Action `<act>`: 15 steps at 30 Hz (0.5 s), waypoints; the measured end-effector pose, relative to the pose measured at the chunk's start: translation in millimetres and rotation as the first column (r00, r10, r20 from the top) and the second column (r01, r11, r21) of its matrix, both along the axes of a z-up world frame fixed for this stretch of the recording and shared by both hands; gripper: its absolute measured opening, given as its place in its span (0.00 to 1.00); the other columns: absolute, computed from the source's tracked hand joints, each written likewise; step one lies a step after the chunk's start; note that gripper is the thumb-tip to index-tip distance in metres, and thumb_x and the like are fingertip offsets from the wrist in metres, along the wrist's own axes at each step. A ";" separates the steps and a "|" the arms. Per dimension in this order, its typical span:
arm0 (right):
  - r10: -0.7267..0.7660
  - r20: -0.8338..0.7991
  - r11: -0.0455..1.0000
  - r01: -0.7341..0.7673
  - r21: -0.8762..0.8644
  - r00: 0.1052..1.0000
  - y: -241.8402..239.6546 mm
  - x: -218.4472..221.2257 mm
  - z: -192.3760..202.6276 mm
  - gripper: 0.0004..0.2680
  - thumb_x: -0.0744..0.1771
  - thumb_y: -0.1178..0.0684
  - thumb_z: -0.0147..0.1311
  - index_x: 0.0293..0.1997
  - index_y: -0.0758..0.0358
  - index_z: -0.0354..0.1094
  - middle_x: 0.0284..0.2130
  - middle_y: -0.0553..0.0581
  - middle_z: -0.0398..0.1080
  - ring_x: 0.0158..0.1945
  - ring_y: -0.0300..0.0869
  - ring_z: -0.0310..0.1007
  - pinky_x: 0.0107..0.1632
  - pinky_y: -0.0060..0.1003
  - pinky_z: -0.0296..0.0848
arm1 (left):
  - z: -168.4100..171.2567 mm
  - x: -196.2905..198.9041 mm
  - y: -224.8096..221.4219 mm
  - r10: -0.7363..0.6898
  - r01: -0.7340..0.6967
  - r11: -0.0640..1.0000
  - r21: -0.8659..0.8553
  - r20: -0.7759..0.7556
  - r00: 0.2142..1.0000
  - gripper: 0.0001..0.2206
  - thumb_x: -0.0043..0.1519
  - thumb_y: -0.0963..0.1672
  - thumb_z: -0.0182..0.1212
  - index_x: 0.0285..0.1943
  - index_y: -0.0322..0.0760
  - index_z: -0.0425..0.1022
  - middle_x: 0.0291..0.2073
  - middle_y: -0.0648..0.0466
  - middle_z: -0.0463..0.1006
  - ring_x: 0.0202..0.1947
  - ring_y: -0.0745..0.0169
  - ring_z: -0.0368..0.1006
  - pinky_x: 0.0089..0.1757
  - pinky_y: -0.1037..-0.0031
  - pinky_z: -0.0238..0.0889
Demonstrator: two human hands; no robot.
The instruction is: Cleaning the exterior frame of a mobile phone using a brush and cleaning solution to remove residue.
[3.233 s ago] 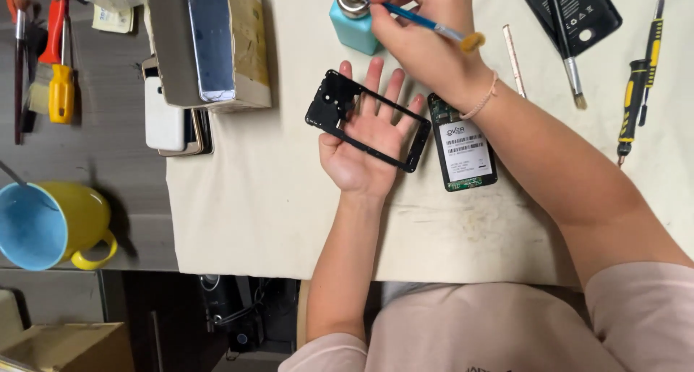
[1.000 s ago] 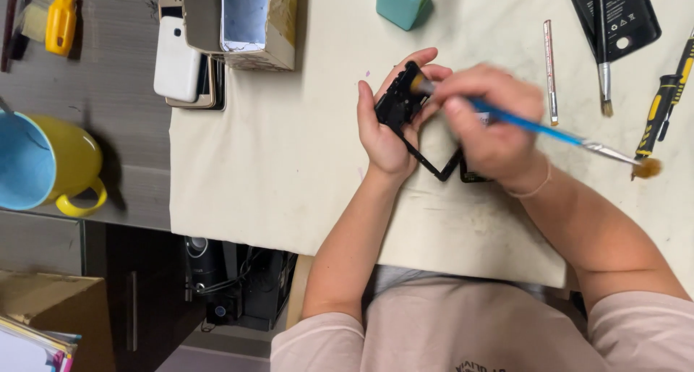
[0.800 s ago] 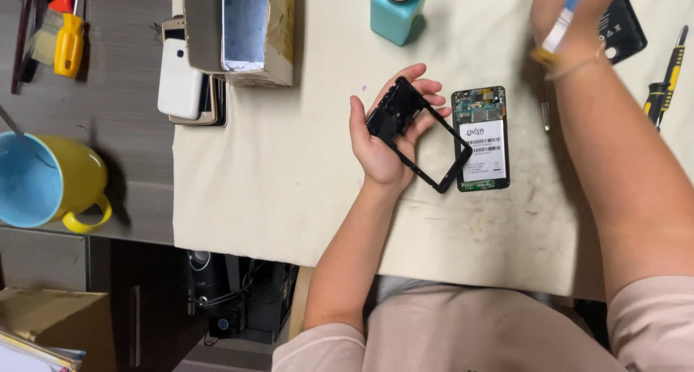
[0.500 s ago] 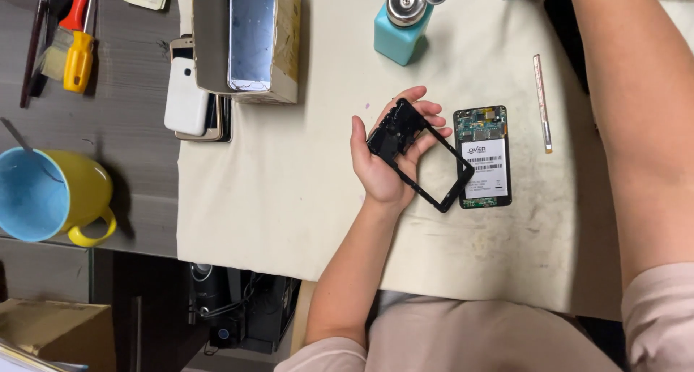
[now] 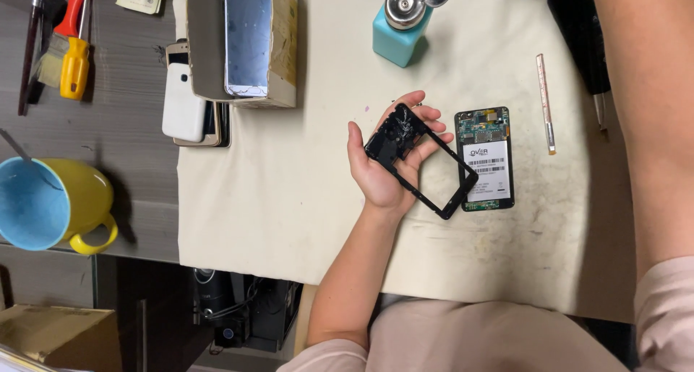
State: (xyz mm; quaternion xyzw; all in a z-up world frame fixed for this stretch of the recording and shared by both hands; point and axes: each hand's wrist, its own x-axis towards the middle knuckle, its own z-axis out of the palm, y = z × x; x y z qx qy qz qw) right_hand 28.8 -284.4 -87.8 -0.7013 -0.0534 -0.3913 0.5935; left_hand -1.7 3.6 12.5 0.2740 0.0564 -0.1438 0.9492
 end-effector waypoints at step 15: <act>-0.044 -0.011 0.997 0.044 0.066 0.999 30.1 51.2 73.0 0.07 0.77 0.54 0.45 0.60 0.65 0.56 0.41 0.80 0.72 0.35 0.61 0.74 0.42 0.50 0.75 | -16.4 -2.6 1.0 -0.039 0.046 0.992 -0.115 0.057 0.998 0.37 0.65 0.57 0.34 0.70 0.21 0.67 0.56 0.26 0.75 0.52 0.34 0.77 0.50 0.47 0.75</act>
